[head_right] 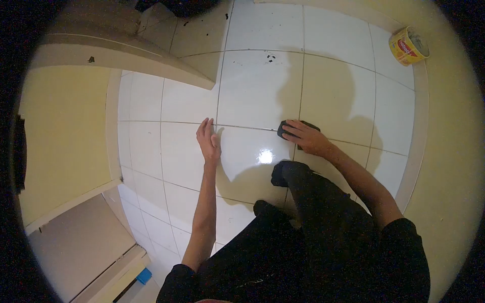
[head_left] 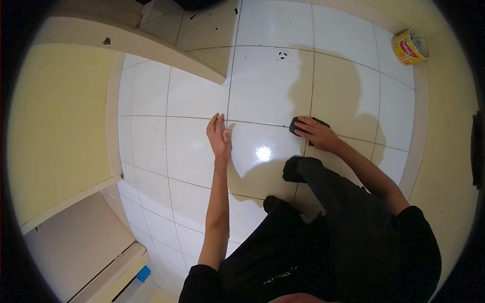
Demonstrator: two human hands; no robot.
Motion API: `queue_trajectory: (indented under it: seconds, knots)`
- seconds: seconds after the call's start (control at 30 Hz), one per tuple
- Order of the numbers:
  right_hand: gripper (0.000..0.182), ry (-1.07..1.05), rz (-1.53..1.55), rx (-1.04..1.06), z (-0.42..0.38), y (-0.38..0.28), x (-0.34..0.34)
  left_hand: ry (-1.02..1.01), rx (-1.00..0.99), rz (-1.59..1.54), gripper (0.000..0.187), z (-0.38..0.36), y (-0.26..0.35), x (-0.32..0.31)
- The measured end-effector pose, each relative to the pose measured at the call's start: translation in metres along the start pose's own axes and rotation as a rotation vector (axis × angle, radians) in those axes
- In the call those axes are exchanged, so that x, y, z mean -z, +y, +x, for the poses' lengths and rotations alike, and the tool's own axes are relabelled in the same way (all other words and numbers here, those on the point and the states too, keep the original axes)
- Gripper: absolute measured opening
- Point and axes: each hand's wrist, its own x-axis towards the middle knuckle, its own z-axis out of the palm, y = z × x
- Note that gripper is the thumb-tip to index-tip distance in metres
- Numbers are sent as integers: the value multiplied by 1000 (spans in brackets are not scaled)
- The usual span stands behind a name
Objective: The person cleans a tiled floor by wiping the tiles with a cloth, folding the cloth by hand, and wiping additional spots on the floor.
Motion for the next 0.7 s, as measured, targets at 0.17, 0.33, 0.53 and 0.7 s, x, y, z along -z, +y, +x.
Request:
queue_trajectory:
  seconds: [0.17, 0.33, 0.53, 0.7]
  knots:
    - [63, 9, -30, 67, 21, 47, 7, -25, 78, -18, 59, 2, 8, 1]
    - [63, 54, -217, -151, 60, 89, 49, -21, 84, 15, 47, 0, 11, 4]
    - [64, 62, -315, -5, 34, 71, 67, -21, 69, 28, 46, 0, 7, 1]
    - [68, -271, -318, 104, -58, 4, 43, -24, 88, 13, 47, 1, 12, 4]
